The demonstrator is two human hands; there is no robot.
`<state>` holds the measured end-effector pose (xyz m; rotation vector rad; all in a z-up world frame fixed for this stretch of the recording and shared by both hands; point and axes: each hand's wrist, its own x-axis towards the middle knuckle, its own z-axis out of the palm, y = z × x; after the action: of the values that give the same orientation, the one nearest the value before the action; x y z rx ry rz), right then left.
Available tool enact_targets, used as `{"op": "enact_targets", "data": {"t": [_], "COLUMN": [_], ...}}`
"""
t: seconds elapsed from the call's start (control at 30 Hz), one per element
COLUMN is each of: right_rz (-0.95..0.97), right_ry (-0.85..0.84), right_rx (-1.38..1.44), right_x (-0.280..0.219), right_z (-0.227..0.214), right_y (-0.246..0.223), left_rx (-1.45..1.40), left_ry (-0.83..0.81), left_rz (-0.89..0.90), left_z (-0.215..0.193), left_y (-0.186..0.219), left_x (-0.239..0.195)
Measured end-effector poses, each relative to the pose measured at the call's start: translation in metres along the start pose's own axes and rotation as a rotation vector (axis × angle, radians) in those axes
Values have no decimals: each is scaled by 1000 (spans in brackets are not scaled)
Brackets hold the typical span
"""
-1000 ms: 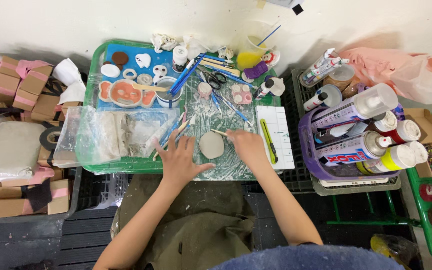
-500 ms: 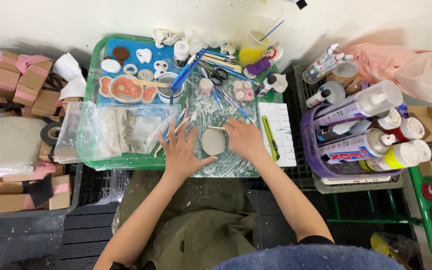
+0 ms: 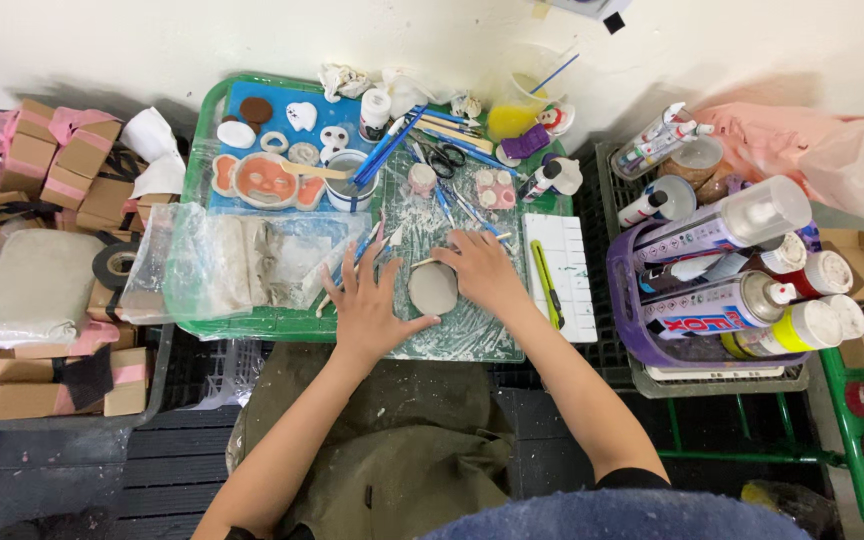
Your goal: The person forms a flat circle of clay by hand on a plastic-covered work surface. They then use a thin wooden tool to trim and refine the edges of the clay disk.
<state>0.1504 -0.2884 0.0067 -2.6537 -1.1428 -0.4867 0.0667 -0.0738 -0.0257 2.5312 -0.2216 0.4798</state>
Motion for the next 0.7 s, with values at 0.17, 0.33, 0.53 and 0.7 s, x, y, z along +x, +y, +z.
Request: {"op": "enact_targets", "data": {"t": [0.17, 0.33, 0.53, 0.7], "right_rz": [83, 28, 43, -12], "right_ry": [7, -76, 69, -29], "right_rx": [-11, 47, 14, 108], "right_x": [8, 8, 17, 13], "right_z": [1, -1, 7, 16], "right_y": [8, 4, 8, 5], "left_rx": [15, 5, 20, 13], "left_ry": [-20, -8, -18, -2], "left_rz": [-4, -2, -12, 2], "left_z": [-2, -1, 0, 1], "left_y": [1, 0, 2, 0], "left_x": [2, 1, 0, 0]}}
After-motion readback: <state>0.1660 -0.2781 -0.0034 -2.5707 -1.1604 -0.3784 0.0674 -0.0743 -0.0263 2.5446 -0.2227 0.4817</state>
